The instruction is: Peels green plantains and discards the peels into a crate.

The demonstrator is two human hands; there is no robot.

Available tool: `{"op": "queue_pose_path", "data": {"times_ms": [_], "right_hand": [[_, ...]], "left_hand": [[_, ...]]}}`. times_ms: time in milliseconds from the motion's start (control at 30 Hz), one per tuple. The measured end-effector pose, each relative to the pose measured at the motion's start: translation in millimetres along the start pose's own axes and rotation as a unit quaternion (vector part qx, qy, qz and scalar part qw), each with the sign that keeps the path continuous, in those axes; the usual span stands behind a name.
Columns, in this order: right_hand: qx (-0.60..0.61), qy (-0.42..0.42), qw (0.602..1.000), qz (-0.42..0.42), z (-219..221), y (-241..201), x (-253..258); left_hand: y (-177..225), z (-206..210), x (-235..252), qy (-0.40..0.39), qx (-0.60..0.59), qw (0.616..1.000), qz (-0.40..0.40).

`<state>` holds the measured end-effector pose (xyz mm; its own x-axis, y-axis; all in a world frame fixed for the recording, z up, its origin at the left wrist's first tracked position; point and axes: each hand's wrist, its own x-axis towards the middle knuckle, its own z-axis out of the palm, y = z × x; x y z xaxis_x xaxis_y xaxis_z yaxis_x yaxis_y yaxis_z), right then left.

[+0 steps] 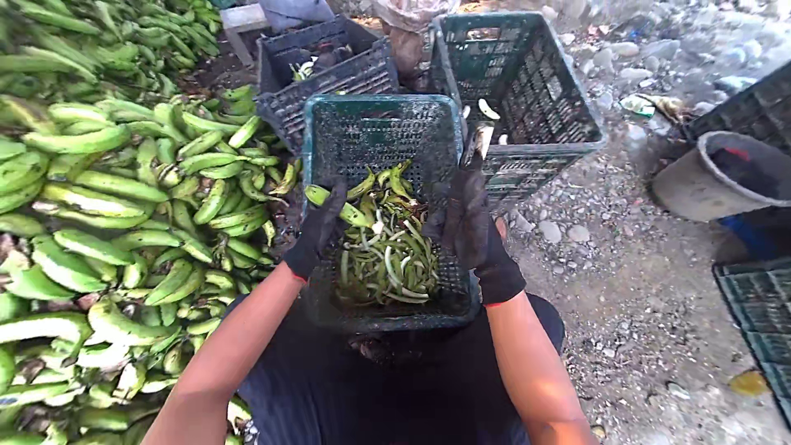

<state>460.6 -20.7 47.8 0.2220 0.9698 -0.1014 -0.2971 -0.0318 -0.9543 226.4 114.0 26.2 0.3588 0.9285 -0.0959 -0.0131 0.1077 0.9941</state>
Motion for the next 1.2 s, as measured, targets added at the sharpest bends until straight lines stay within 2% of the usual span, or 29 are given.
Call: {"op": "queue_pose_path", "data": {"times_ms": [33,133,267,367,433,533,567,600,633,700,733,767,833,900,1033,1100,1200], "right_hand": [[-0.044,-0.005,0.998,0.034,8.0,7.2,-5.1],[-0.132,-0.027,0.985,0.111,41.9,28.8,-5.6],[-0.123,-0.06,0.983,0.121,91.9,64.7,1.3],[-0.152,-0.065,0.98,0.115,114.4,73.2,-2.4],[-0.16,-0.053,0.985,0.03,118.9,65.2,-9.5],[-0.114,-0.024,0.97,-0.213,123.7,43.2,-17.0],[-0.119,-0.01,0.966,-0.231,121.9,42.8,-14.7],[-0.142,0.001,0.973,-0.183,117.4,51.1,-11.0],[-0.185,-0.015,0.98,-0.072,107.1,66.7,-8.2],[-0.232,-0.07,0.951,0.193,89.9,97.8,1.6],[-0.209,-0.08,0.935,0.274,89.8,107.4,6.3],[-0.184,-0.081,0.93,0.307,92.6,109.7,8.8],[-0.168,-0.068,0.948,0.262,91.6,98.7,13.0],[-0.247,-0.05,0.958,0.139,82.0,82.4,21.0],[-0.416,-0.069,0.904,-0.064,54.1,56.3,37.8],[-0.467,-0.079,0.875,-0.094,48.2,51.3,43.5],[-0.542,-0.083,0.832,-0.082,49.3,51.2,38.4]], "left_hand": [[-5.5,-6.2,1.3,0.01,-0.037,0.999,-0.007],[-21.9,-11.7,5.3,0.124,-0.097,0.988,-0.003],[-22.6,-4.9,6.4,0.239,-0.105,0.964,0.053],[-17.5,1.7,5.9,0.27,-0.075,0.955,0.093],[-17.4,9.0,-3.3,0.256,-0.011,0.962,0.096],[-15.2,22.0,-15.8,0.21,0.033,0.973,0.095],[-14.5,27.3,-15.9,0.21,0.03,0.972,0.101],[-13.7,31.8,-16.9,0.211,0.025,0.972,0.103],[-12.8,35.3,-19.0,0.208,0.02,0.973,0.101],[-13.0,39.7,-17.9,0.211,-0.004,0.971,0.116],[-13.1,37.2,-14.0,0.208,-0.017,0.97,0.122],[-13.1,32.2,-10.6,0.201,-0.027,0.972,0.122],[-12.4,22.5,-5.2,0.181,-0.05,0.977,0.098],[-7.0,17.1,6.7,0.164,-0.055,0.978,0.121],[-2.1,3.9,14.7,0.083,-0.021,0.991,0.102],[-2.1,7.2,15.0,0.073,-0.047,0.99,0.115],[-4.7,11.4,10.0,0.074,-0.089,0.988,0.104]]}}
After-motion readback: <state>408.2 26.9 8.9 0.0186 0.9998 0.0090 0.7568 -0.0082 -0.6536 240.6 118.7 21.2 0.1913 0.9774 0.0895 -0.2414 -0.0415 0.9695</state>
